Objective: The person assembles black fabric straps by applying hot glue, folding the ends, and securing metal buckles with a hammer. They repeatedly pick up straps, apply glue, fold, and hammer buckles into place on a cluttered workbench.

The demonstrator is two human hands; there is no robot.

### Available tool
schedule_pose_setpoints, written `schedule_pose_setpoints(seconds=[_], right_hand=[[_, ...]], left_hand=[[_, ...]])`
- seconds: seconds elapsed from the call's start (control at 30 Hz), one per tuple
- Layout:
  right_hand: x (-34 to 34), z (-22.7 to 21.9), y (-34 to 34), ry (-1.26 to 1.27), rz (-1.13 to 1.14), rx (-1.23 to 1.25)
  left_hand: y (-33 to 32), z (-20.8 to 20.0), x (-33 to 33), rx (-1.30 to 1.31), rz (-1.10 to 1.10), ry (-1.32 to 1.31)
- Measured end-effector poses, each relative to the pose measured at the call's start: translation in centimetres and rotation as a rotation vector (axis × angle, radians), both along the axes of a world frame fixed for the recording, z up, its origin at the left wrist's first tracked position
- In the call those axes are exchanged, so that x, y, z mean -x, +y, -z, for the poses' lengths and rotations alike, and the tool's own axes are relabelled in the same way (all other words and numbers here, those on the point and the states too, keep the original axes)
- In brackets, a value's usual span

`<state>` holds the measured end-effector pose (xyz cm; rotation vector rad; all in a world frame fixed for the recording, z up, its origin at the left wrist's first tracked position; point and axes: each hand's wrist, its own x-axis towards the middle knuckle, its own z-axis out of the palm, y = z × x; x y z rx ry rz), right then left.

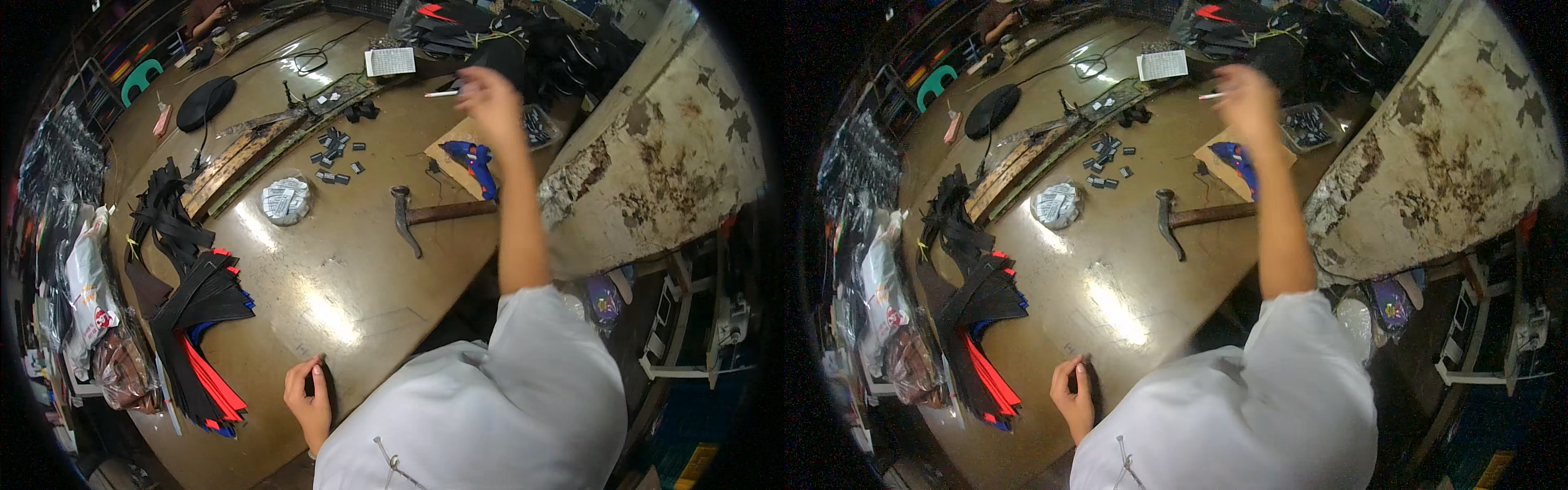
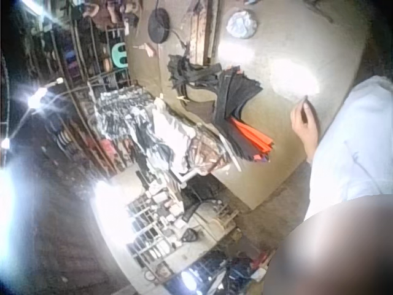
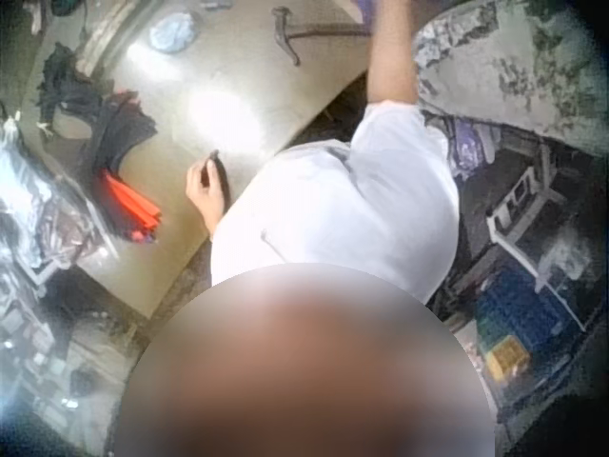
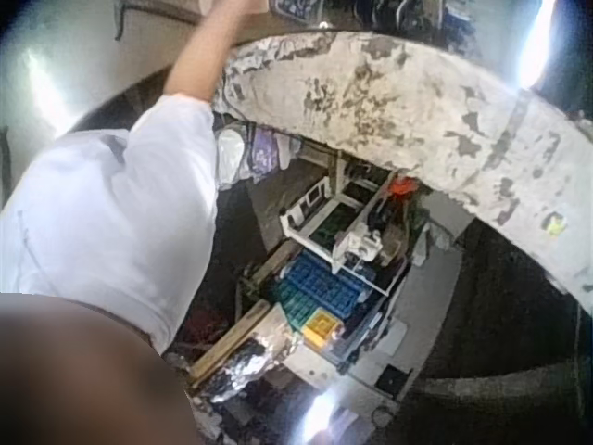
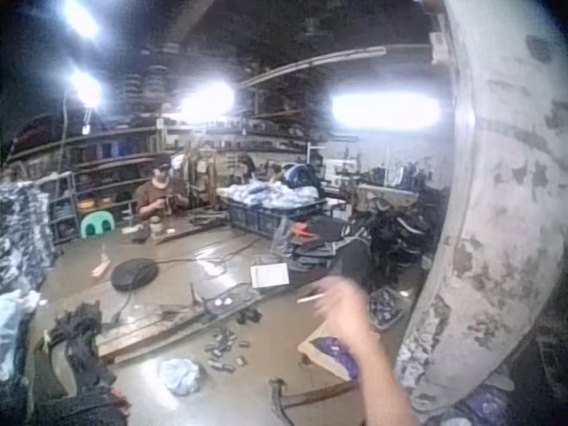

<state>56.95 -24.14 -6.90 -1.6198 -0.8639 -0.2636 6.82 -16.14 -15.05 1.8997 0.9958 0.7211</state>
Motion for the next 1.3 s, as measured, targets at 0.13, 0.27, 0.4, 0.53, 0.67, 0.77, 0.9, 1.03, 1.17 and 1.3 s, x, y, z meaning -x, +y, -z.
schedule_pose_setpoints(seconds=[0.13, 0.27, 0.4, 0.53, 0.67, 0.77, 0.9, 1.03, 1.17, 1.3], right_hand=[[-14.2, 2.9, -8.0, 0.105, 0.866, 0.865], [-20.2, 10.5, -10.4, 0.28, 1.029, 0.938], [-18.2, 11.6, -9.5, 0.246, 1.009, 0.925], [-15.4, 8.0, -9.4, 0.246, 0.759, 1.133], [-14.2, 7.8, -10.9, 0.352, 1.225, 1.221], [-14.1, 8.9, -11.4, 0.47, 0.975, 1.284], [-13.2, 7.0, -11.4, 0.397, 1.02, 1.094], [-9.8, 2.0, -10.3, 0.249, 0.959, 0.893], [-5.7, -1.4, -8.0, 0.047, 0.79, 0.785], [-2.7, -2.5, -5.7, -0.16, 0.616, 0.741]], left_hand=[[-0.1, 0.3, 0.2, -0.004, 0.001, -0.017], [0.3, 0.5, 0.2, -0.102, 0.086, -0.002], [0.2, 0.4, 0.2, -0.075, 0.06, -0.002], [0.0, 0.4, -0.2, -0.053, -0.006, -0.024], [0.2, -0.4, -0.8, -0.075, -0.001, -0.012], [0.8, -1.8, -2.5, -0.018, 0.071, -0.027], [3.6, -3.0, -9.8, -0.143, 0.381, -0.107], [7.5, -0.5, -22.9, -0.228, 0.472, -0.1], [11.5, 2.8, -32.3, -0.622, 0.221, 0.266], [13.0, 3.5, -36.6, -0.574, 0.112, 0.447]])
